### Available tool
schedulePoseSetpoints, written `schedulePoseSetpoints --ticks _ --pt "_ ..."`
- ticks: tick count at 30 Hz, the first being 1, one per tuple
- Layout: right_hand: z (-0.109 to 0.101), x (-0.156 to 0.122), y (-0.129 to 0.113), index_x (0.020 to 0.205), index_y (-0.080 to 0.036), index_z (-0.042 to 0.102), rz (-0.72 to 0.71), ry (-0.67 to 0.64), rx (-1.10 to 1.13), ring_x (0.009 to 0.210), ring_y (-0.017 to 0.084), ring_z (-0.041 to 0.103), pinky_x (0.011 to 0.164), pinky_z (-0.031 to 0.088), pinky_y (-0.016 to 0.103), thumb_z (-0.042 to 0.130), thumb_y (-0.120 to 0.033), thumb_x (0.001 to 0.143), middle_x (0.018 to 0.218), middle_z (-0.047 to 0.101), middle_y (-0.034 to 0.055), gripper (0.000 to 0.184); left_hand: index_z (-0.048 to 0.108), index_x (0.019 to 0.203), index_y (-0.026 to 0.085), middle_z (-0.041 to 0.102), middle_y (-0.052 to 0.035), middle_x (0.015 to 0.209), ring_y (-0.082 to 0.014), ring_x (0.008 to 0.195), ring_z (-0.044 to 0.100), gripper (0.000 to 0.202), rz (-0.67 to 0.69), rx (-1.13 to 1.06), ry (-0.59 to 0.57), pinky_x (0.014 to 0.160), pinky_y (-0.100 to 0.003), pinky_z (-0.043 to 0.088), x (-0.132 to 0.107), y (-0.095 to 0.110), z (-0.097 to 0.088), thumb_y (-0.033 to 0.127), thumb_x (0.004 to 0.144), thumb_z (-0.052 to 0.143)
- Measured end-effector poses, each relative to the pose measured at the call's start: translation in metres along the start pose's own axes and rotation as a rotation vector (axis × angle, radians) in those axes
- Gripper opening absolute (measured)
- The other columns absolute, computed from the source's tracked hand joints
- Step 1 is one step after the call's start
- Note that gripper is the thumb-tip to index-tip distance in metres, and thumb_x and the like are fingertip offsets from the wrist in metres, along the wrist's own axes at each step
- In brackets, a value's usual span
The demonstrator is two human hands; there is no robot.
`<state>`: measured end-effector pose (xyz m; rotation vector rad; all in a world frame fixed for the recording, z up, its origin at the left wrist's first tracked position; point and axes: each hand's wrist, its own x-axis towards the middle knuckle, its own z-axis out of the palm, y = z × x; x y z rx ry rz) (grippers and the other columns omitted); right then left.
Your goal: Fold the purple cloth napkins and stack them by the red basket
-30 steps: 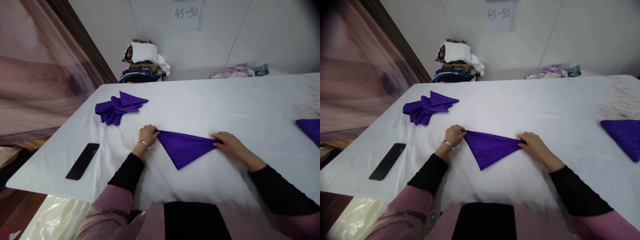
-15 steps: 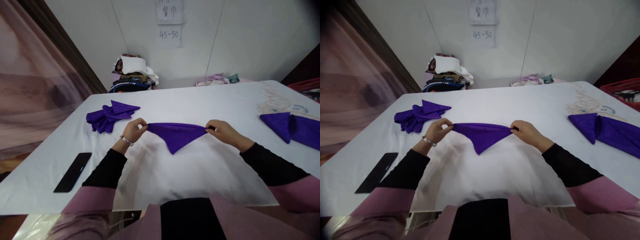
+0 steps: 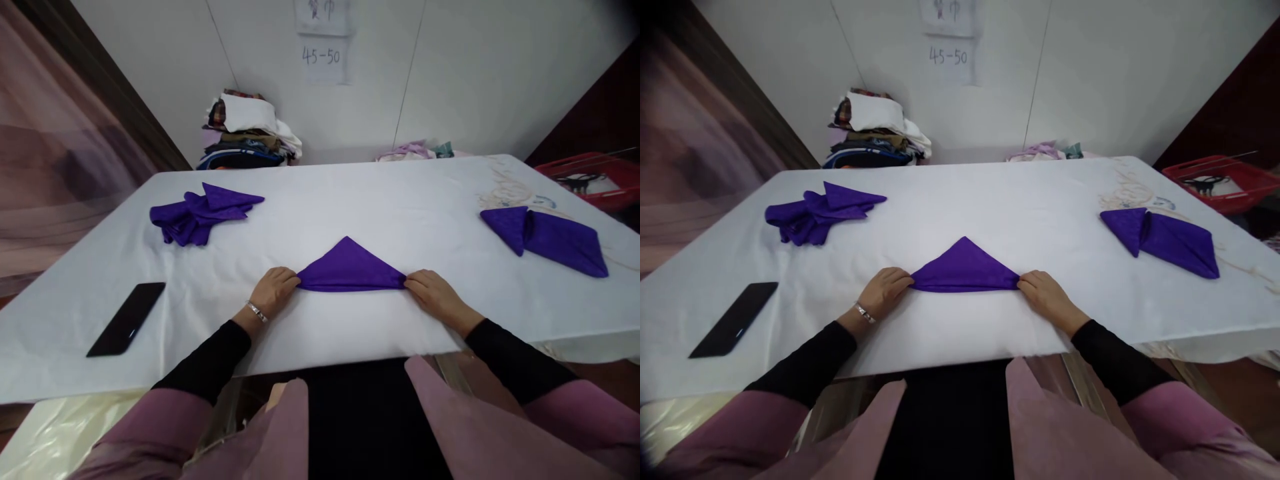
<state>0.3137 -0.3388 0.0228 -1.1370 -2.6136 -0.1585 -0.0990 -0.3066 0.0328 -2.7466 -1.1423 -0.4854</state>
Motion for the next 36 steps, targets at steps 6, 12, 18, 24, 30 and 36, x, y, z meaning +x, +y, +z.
schedulePoseSetpoints --ticks 6,12,18,24,30,36 --pt "-0.017 0.007 -0.009 0.105 -0.017 0.065 0.109 -0.015 0.140 0.098 0.026 0.056 0.086 0.045 0.045 0.046 -0.010 0.082 0.107 0.063 0.0117 0.031 0.068 0.088 0.022 0.066 -0.0085 0.092 -0.0226 0.091 0.058 0.026 -0.152 -0.012 -0.047 0.082 -0.040 0.046 0.000 0.003 -0.004 0.013 0.084 0.044" --pt "-0.016 0.046 -0.041 0.118 -0.022 0.059 0.008 0.105 0.320 0.112 0.027 0.053 0.094 0.042 0.049 0.045 -0.018 0.087 0.119 0.060 0.0100 0.034 0.068 0.096 0.022 0.066 -0.0083 0.102 -0.0248 0.099 0.056 0.037 -0.296 -0.042 -0.065 0.089 -0.042 0.042 0.004 0.019 -0.012 0.006 0.069 0.049" --pt "0.010 0.071 -0.051 0.112 -0.018 0.061 0.026 0.100 0.307 0.105 0.027 0.055 0.089 0.045 0.046 0.049 -0.022 0.088 0.112 0.062 0.0113 0.027 0.061 0.115 0.022 0.063 -0.0082 0.113 -0.0244 0.106 0.054 0.033 -0.229 -0.114 -0.025 0.094 -0.042 0.039 0.031 0.051 -0.007 0.028 0.083 0.053" --pt "0.019 0.069 -0.056 0.105 -0.016 0.064 0.037 0.130 0.277 0.095 0.025 0.054 0.082 0.046 0.042 0.047 -0.022 0.090 0.104 0.063 0.0121 0.024 0.064 0.107 0.019 0.064 -0.0084 0.103 -0.0212 0.096 0.055 0.025 -0.170 -0.156 -0.006 0.085 -0.037 0.042 0.051 0.060 0.020 0.028 0.088 0.051" --pt "0.028 0.067 -0.057 0.102 -0.017 0.066 0.018 0.136 0.300 0.092 0.024 0.053 0.079 0.044 0.039 0.045 -0.020 0.092 0.099 0.063 0.0107 0.024 0.067 0.090 0.019 0.065 -0.0066 0.091 -0.0187 0.084 0.054 0.025 -0.134 -0.172 -0.049 0.079 -0.035 0.042 0.048 0.058 0.024 0.024 0.092 0.042" --pt "0.027 0.066 -0.057 0.099 -0.019 0.069 0.003 0.114 0.320 0.089 0.021 0.052 0.077 0.044 0.037 0.044 -0.016 0.092 0.096 0.062 0.0097 0.026 0.067 0.089 0.019 0.064 -0.0067 0.088 -0.0182 0.083 0.055 0.025 -0.135 -0.185 -0.095 0.078 -0.034 0.043 0.044 0.060 0.021 0.023 0.091 0.042"
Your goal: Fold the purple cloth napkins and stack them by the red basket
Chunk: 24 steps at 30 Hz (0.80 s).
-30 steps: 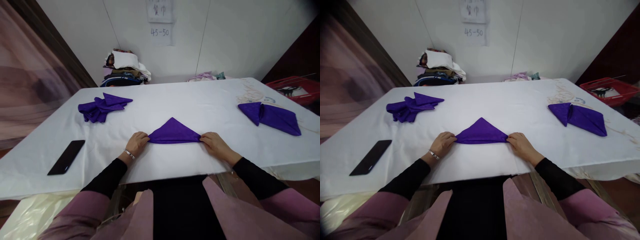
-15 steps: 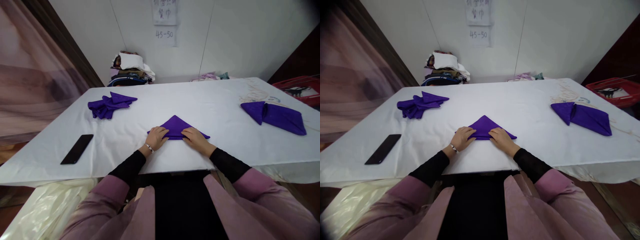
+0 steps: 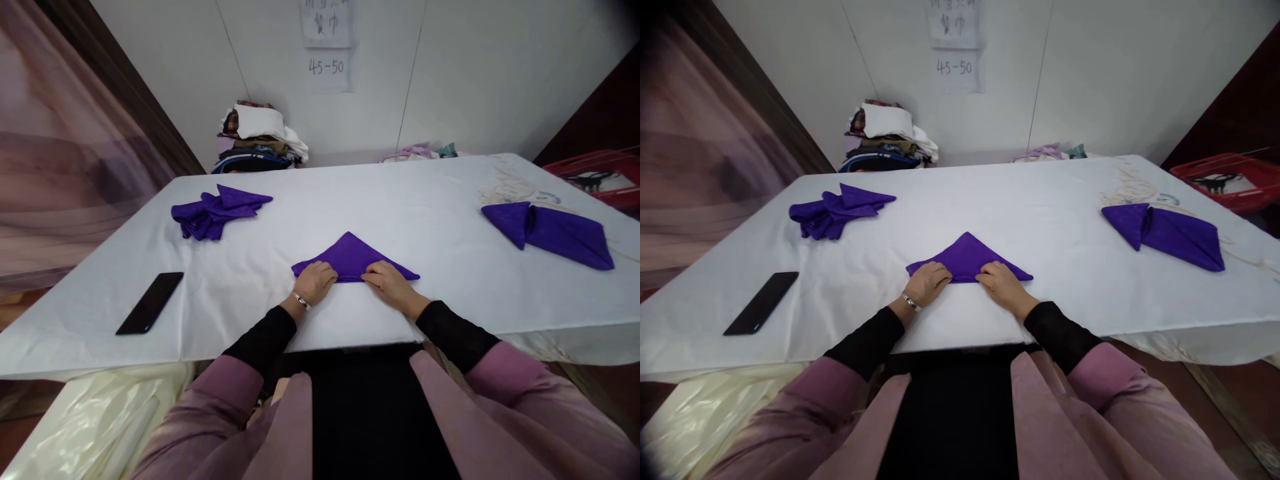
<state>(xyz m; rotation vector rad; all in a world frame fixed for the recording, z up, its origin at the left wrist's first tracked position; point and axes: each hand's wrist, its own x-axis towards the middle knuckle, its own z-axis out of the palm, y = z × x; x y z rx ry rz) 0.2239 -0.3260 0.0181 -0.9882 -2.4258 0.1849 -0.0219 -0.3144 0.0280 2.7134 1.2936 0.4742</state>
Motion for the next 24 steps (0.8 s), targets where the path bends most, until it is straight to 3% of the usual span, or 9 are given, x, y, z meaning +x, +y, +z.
schedulePoseSetpoints --ticks 8,11,14,16,19,24 --pt "0.003 0.000 0.000 0.098 -0.020 0.070 -0.006 0.003 -0.027 0.085 0.020 0.052 0.074 0.044 0.035 0.047 -0.016 0.091 0.091 0.061 0.0089 0.024 0.068 0.085 0.019 0.066 -0.0057 0.085 -0.0166 0.081 0.058 0.026 -0.024 -0.148 0.124 0.077 -0.034 0.048 0.008 0.004 -0.001 0.032 0.091 0.046" --pt "0.004 0.000 0.000 0.100 -0.021 0.069 -0.018 0.005 -0.050 0.085 0.021 0.052 0.074 0.044 0.036 0.047 -0.016 0.091 0.091 0.061 0.0090 0.025 0.066 0.100 0.021 0.066 -0.0074 0.103 -0.0189 0.099 0.058 0.027 0.015 -0.135 0.149 0.089 -0.038 0.046 0.024 0.017 0.000 0.032 0.092 0.043" --pt "0.003 0.000 -0.002 0.097 -0.020 0.069 -0.014 -0.001 -0.068 0.084 0.021 0.053 0.074 0.045 0.037 0.047 -0.017 0.091 0.089 0.061 0.0090 0.023 0.054 0.124 0.021 0.051 -0.0095 0.135 -0.0241 0.128 0.040 0.039 0.064 -0.068 0.051 0.105 -0.045 0.033 0.035 0.029 0.007 0.040 0.092 0.041" --pt "0.001 0.000 -0.005 0.095 -0.020 0.069 -0.005 -0.013 -0.061 0.085 0.021 0.054 0.075 0.047 0.037 0.047 -0.018 0.091 0.090 0.061 0.0096 0.022 0.044 0.134 0.020 0.038 -0.0113 0.146 -0.0274 0.137 0.027 0.054 0.051 -0.013 -0.075 0.109 -0.050 0.025 0.037 0.032 0.014 0.051 0.090 0.039" --pt "-0.003 -0.005 -0.006 0.103 -0.019 0.067 0.001 -0.028 -0.020 0.092 0.022 0.056 0.080 0.049 0.039 0.046 -0.020 0.092 0.098 0.063 0.0109 0.024 0.035 0.140 0.018 0.029 -0.0128 0.150 -0.0293 0.139 0.021 0.070 0.016 0.022 -0.207 0.111 -0.053 0.018 0.033 0.031 0.021 0.063 0.087 0.032" --pt "-0.016 -0.034 0.004 0.121 -0.019 0.059 0.042 -0.056 -0.036 0.117 0.025 0.052 0.096 0.045 0.045 0.045 -0.026 0.092 0.123 0.059 0.0128 0.033 0.031 0.142 0.017 0.025 -0.0119 0.151 -0.0296 0.140 0.016 0.077 -0.002 0.001 -0.244 0.112 -0.054 0.013 0.029 0.029 0.024 0.068 0.085 0.026"
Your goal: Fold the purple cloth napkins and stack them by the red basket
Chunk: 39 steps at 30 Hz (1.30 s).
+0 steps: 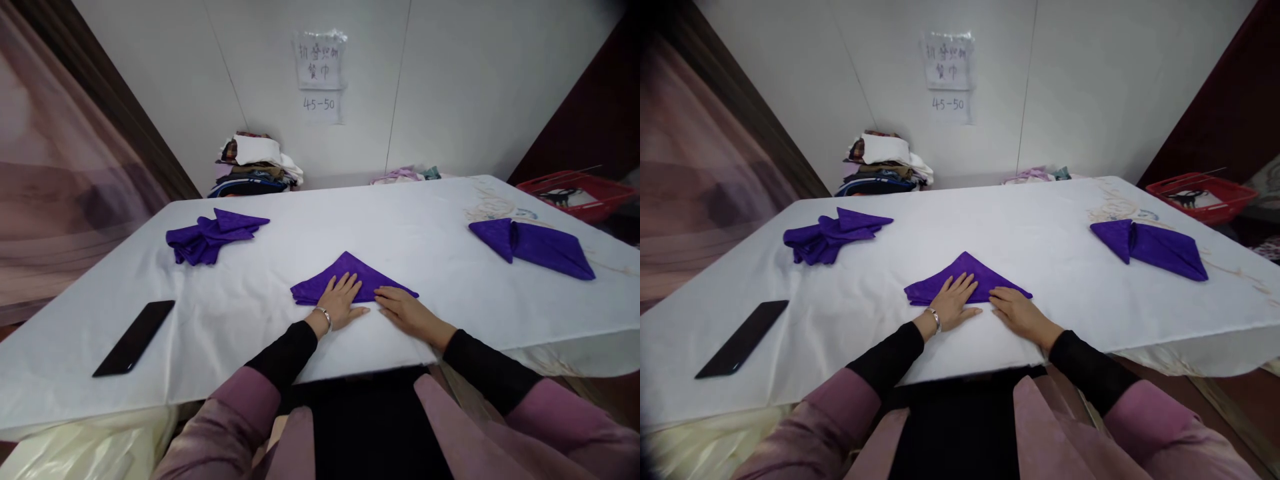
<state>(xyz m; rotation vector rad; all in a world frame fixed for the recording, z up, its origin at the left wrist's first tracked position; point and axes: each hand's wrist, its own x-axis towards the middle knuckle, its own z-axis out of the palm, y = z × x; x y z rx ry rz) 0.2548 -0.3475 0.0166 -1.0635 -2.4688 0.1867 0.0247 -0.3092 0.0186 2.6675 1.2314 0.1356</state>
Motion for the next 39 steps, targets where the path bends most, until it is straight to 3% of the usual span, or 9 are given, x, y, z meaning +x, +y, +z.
schedulePoseSetpoints --ticks 5,10,13,16,22,26,31,36,39 --pt "-0.018 -0.043 0.016 0.134 -0.023 0.047 0.134 -0.127 -0.102 0.130 0.026 0.041 0.106 0.033 0.054 0.043 -0.036 0.094 0.139 0.047 0.0095 0.042 0.030 0.143 0.018 0.025 -0.0111 0.152 -0.0294 0.141 0.015 0.077 0.014 -0.019 0.018 0.112 -0.054 0.011 0.001 -0.002 0.003 0.068 0.085 0.026" --pt "-0.034 -0.068 0.023 0.134 -0.023 0.047 0.223 -0.113 -0.185 0.130 0.027 0.040 0.105 0.031 0.057 0.041 -0.037 0.094 0.137 0.048 0.0098 0.043 0.030 0.143 0.017 0.024 -0.0112 0.152 -0.0293 0.141 0.014 0.078 0.010 -0.026 0.016 0.113 -0.054 0.009 0.001 -0.003 0.005 0.069 0.085 0.025" --pt "-0.042 -0.053 0.012 0.135 -0.021 0.045 0.185 -0.016 -0.215 0.133 0.026 0.035 0.107 0.029 0.055 0.041 -0.033 0.094 0.139 0.047 0.0108 0.043 0.030 0.143 0.017 0.023 -0.0114 0.152 -0.0291 0.141 0.014 0.077 0.008 -0.024 0.003 0.113 -0.053 0.009 0.001 -0.002 0.003 0.068 0.085 0.025" --pt "-0.040 -0.014 -0.008 0.137 -0.021 0.042 0.094 0.014 -0.187 0.137 0.023 0.028 0.110 0.026 0.051 0.039 -0.034 0.095 0.143 0.042 0.0094 0.044 0.030 0.143 0.019 0.023 -0.0108 0.152 -0.0285 0.141 0.014 0.076 0.000 -0.008 0.001 0.113 -0.052 0.009 0.001 0.001 0.000 0.067 0.085 0.027" --pt "0.001 0.058 -0.031 0.142 -0.010 0.033 0.106 -0.209 -0.082 0.141 0.026 0.015 0.113 0.018 0.047 0.038 -0.056 0.090 0.150 0.025 0.0140 0.069 0.025 0.145 0.018 0.025 -0.0115 0.151 -0.0287 0.141 0.014 0.068 -0.011 0.041 -0.035 0.113 -0.052 0.012 -0.001 0.003 -0.004 0.052 0.088 0.038" --pt "0.022 0.056 -0.026 0.147 -0.012 0.021 0.173 -0.298 -0.023 0.141 0.025 0.014 0.113 0.016 0.047 0.028 -0.063 0.089 0.152 0.018 0.0127 0.077 0.024 0.145 0.015 0.026 -0.0117 0.151 -0.0283 0.141 0.013 0.067 -0.001 0.063 -0.040 0.113 -0.051 0.012 0.001 0.003 0.000 0.044 0.087 0.042" --pt "0.024 0.039 -0.022 0.146 -0.012 0.024 0.162 -0.271 -0.101 0.140 0.028 0.017 0.112 0.016 0.049 0.025 -0.066 0.088 0.152 0.022 0.0136 0.079 0.029 0.143 0.016 0.026 -0.0110 0.151 -0.0263 0.141 0.017 0.072 -0.038 0.014 -0.005 0.114 -0.048 0.013 -0.014 -0.012 -0.003 0.060 0.087 0.036" --pt "0.023 0.038 -0.024 0.143 -0.023 0.033 0.128 -0.257 -0.140 0.140 0.030 0.017 0.110 0.018 0.050 0.027 -0.065 0.088 0.152 0.022 0.0117 0.070 0.036 0.140 0.018 0.032 -0.0099 0.149 -0.0270 0.139 0.023 0.063 -0.330 0.006 0.073 0.112 -0.049 0.017 -0.053 -0.049 -0.012 0.056 0.090 0.032" --pt "0.024 0.038 -0.023 0.143 -0.027 0.032 0.122 -0.258 -0.135 0.141 0.030 0.014 0.110 0.017 0.051 0.027 -0.065 0.089 0.153 0.020 0.0103 0.066 0.049 0.130 0.019 0.044 -0.0095 0.141 -0.0266 0.131 0.036 0.051 -0.480 0.043 0.180 0.106 -0.045 0.029 -0.069 -0.059 -0.020 0.049 0.092 0.033"
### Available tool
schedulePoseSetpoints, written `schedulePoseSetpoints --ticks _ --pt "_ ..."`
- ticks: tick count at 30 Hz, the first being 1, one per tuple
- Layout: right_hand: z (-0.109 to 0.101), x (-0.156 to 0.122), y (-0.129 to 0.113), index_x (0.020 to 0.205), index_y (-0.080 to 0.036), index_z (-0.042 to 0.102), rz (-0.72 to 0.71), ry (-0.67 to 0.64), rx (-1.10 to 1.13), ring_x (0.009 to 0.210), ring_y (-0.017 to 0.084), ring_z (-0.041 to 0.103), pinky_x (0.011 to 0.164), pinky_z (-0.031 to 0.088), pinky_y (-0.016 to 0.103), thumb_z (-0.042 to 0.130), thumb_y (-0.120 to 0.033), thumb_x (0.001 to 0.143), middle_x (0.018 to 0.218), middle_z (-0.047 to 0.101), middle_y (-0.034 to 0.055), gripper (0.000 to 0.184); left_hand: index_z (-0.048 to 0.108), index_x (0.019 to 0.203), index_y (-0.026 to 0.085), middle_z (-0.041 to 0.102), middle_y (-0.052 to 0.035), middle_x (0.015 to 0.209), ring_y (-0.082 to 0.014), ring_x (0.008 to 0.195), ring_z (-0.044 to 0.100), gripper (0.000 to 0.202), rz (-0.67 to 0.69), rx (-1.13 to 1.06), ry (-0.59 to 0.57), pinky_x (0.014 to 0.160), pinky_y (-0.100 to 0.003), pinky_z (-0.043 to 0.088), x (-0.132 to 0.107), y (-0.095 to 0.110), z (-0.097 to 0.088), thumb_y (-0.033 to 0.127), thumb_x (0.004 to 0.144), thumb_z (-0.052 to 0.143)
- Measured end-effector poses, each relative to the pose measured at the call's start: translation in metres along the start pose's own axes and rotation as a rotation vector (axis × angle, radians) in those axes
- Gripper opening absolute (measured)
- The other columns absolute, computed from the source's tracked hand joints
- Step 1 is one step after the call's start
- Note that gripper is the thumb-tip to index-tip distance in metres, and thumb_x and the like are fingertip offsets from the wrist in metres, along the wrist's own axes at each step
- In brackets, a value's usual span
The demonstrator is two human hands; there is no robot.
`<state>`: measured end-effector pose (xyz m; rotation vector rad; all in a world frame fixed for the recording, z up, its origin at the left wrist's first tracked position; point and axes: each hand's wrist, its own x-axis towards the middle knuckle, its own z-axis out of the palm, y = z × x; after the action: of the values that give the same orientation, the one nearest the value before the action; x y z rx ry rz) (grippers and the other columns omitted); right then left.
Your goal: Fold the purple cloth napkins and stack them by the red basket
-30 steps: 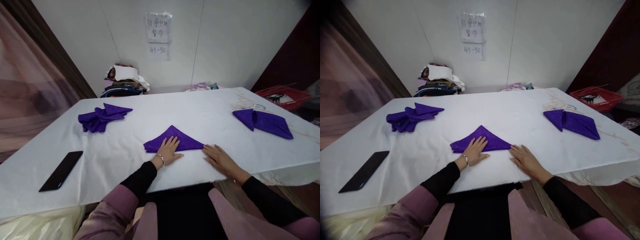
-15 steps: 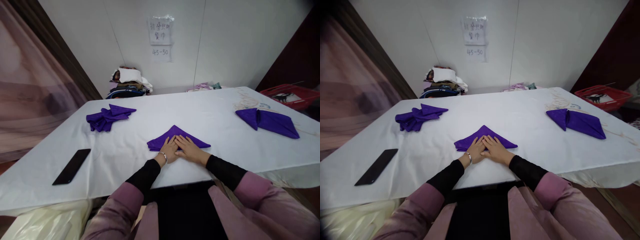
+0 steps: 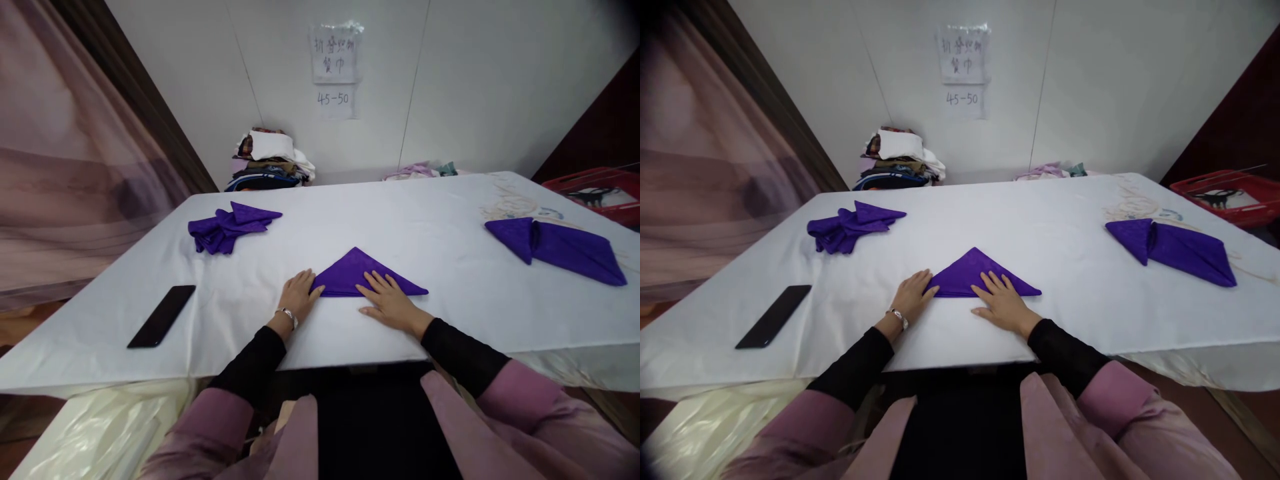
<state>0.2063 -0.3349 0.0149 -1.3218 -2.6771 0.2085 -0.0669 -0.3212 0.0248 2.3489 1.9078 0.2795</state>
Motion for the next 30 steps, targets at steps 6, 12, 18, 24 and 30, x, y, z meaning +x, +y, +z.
schedulePoseSetpoints --ticks 6,12,18,24,30 --pt "0.000 0.000 0.001 0.143 -0.029 0.032 0.007 -0.011 0.020 0.141 0.030 0.013 0.110 0.015 0.051 0.026 -0.066 0.088 0.153 0.019 0.0100 0.067 0.064 0.102 0.017 0.061 -0.0126 0.108 -0.0278 0.100 0.057 0.036 -0.155 0.083 -0.008 0.084 -0.039 0.044 0.008 0.013 -0.016 0.043 0.087 0.045" --pt "0.000 0.001 0.001 0.143 -0.028 0.033 0.019 -0.005 0.040 0.140 0.030 0.015 0.111 0.014 0.050 0.025 -0.068 0.087 0.153 0.020 0.0099 0.068 0.061 0.088 0.020 0.067 -0.0085 0.087 -0.0247 0.082 0.063 0.028 -0.332 -0.100 -0.241 0.064 -0.031 0.045 0.028 0.008 -0.025 0.045 0.079 0.053" --pt "0.005 0.001 0.003 0.143 -0.030 0.032 0.011 0.013 0.045 0.141 0.029 0.013 0.111 0.013 0.049 0.028 -0.066 0.088 0.153 0.019 0.0079 0.066 0.058 0.069 0.020 0.065 -0.0030 0.069 -0.0196 0.069 0.062 0.019 -0.351 -0.207 -0.212 0.057 -0.026 0.042 0.028 0.002 -0.030 0.039 0.072 0.061" --pt "0.005 0.000 0.002 0.142 -0.029 0.034 0.000 0.039 0.025 0.140 0.030 0.015 0.111 0.015 0.050 0.030 -0.064 0.089 0.153 0.022 0.0082 0.064 0.059 0.072 0.020 0.061 0.0012 0.060 -0.0138 0.060 0.057 0.017 -0.394 -0.402 -0.074 0.056 -0.023 0.042 0.019 -0.005 -0.029 0.036 0.077 0.055" --pt "0.005 -0.001 0.004 0.142 -0.028 0.035 0.003 0.021 0.029 0.140 0.030 0.017 0.110 0.016 0.051 0.031 -0.063 0.089 0.152 0.023 0.0089 0.063 0.058 0.064 0.020 0.052 0.0038 0.051 -0.0109 0.048 0.047 0.026 -0.455 -0.525 0.003 0.048 -0.023 0.037 0.010 -0.016 -0.027 0.043 0.074 0.056"
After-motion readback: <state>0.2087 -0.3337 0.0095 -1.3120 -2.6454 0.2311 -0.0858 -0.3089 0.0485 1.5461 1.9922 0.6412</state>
